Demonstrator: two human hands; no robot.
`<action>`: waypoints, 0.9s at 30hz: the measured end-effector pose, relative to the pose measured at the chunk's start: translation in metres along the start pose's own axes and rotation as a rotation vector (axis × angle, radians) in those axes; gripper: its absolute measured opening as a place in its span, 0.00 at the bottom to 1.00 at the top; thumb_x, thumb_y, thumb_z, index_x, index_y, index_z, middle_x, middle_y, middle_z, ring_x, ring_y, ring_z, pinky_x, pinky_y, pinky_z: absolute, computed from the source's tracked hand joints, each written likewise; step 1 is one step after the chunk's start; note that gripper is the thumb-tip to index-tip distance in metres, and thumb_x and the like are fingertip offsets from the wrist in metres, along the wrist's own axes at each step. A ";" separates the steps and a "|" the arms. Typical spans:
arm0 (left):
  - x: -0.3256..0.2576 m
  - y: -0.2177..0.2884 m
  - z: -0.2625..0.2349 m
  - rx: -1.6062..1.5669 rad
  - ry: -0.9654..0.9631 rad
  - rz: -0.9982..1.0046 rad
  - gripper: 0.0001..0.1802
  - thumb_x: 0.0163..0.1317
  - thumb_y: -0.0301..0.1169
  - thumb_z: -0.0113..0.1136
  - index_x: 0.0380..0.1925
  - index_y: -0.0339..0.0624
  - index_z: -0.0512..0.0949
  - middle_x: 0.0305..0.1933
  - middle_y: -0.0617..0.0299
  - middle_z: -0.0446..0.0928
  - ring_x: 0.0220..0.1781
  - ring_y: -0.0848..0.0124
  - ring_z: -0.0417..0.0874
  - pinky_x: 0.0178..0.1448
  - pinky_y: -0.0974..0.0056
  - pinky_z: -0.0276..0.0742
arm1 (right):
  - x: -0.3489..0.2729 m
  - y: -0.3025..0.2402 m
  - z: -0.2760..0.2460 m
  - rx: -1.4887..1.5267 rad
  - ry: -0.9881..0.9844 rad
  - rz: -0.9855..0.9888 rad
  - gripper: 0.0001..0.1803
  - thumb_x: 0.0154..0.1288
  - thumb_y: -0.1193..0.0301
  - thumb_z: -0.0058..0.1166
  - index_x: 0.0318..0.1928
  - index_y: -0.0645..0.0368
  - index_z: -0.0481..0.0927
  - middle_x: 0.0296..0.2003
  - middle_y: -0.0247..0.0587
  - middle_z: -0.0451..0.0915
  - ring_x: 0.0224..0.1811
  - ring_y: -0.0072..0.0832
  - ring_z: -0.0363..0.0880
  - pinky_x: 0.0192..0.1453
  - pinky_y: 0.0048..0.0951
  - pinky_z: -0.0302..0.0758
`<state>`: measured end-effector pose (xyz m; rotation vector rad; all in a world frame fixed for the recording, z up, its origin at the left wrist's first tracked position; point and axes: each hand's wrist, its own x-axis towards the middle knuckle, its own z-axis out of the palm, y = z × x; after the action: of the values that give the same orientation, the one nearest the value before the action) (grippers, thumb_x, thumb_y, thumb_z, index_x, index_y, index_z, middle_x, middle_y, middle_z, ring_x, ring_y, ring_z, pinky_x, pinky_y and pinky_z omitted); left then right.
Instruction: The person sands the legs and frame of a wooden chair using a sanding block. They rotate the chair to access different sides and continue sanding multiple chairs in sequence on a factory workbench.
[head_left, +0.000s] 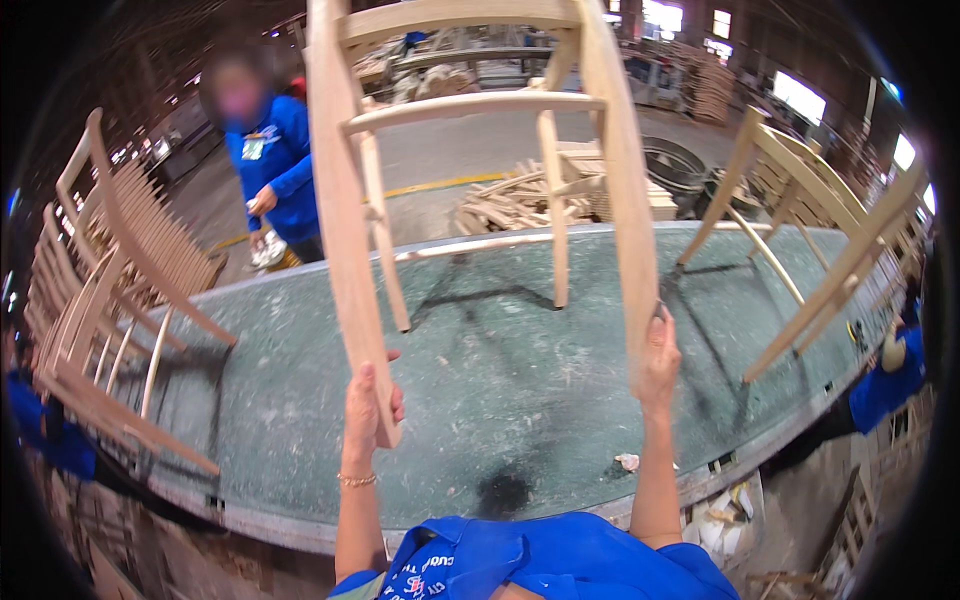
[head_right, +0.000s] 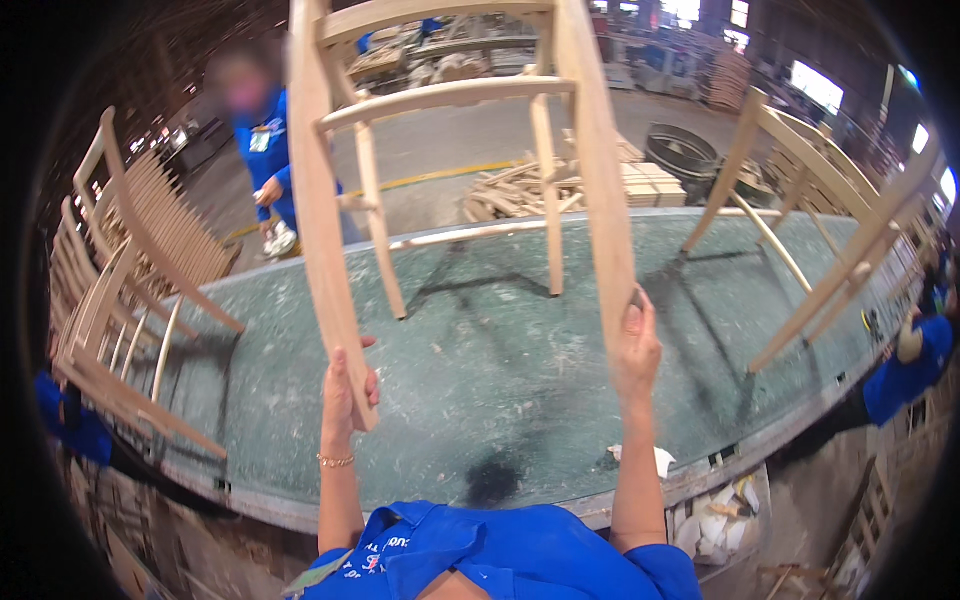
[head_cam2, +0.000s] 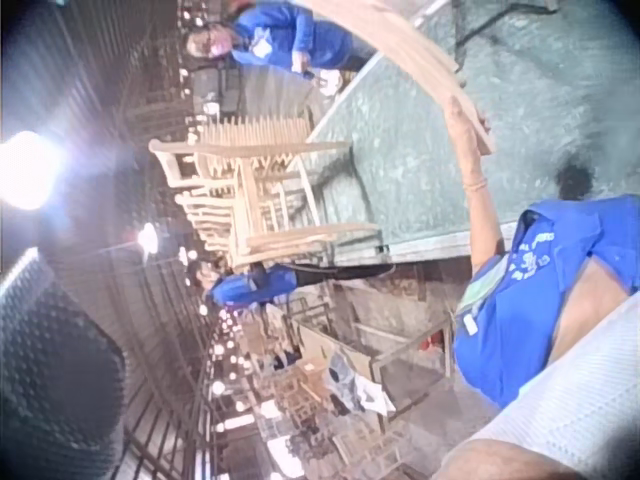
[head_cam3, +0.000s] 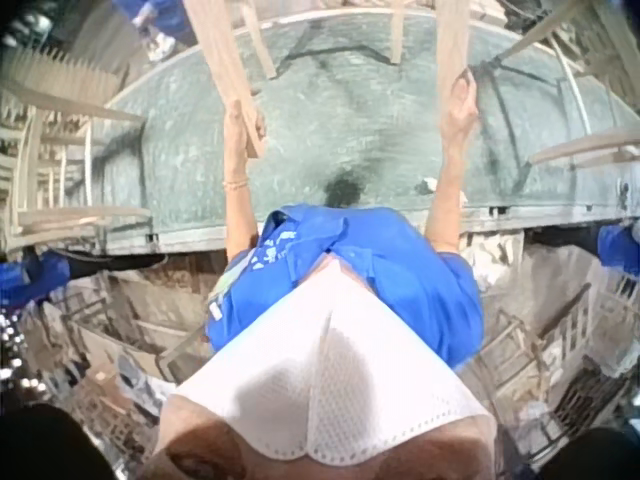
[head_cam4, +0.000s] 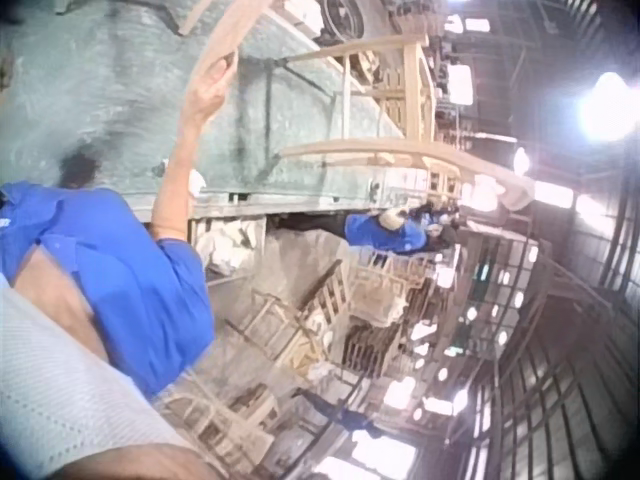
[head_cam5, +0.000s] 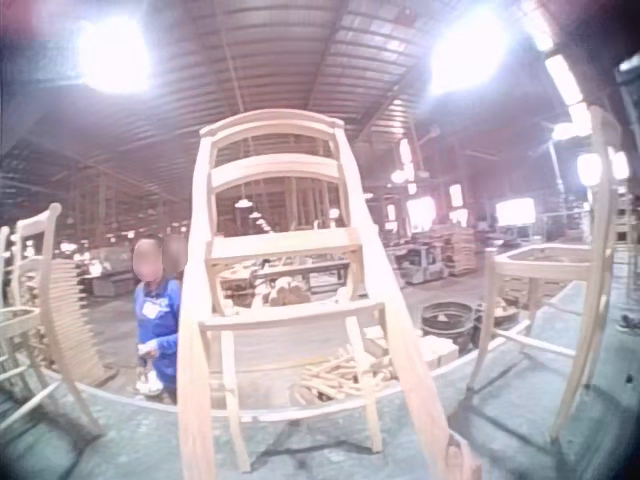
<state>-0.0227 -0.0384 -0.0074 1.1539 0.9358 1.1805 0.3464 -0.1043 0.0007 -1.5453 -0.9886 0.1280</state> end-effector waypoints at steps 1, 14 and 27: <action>-0.004 0.002 -0.003 0.015 0.002 0.016 0.39 0.66 0.63 0.42 0.54 0.34 0.69 0.15 0.67 0.67 0.14 0.78 0.70 0.18 0.73 0.67 | -0.001 -0.002 0.001 -0.006 0.010 -0.012 0.28 0.76 0.53 0.34 0.62 0.62 0.70 0.42 0.49 0.82 0.42 0.30 0.80 0.44 0.30 0.74; -0.013 -0.004 0.000 0.017 -0.032 0.038 0.42 0.64 0.65 0.43 0.52 0.31 0.68 0.14 0.66 0.66 0.14 0.77 0.69 0.17 0.72 0.65 | -0.012 0.005 -0.008 0.007 0.008 -0.028 0.27 0.76 0.56 0.33 0.61 0.65 0.69 0.49 0.54 0.80 0.51 0.40 0.80 0.53 0.34 0.73; -0.024 -0.021 -0.009 -0.074 -0.093 0.018 0.41 0.64 0.64 0.45 0.52 0.32 0.69 0.16 0.65 0.66 0.15 0.76 0.68 0.20 0.71 0.66 | -0.026 0.016 -0.008 0.100 0.052 -0.072 0.29 0.76 0.54 0.36 0.62 0.65 0.67 0.51 0.53 0.79 0.53 0.36 0.78 0.54 0.32 0.72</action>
<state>-0.0309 -0.0605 -0.0308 1.1500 0.8066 1.1560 0.3430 -0.1251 -0.0229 -1.4140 -0.9813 0.0850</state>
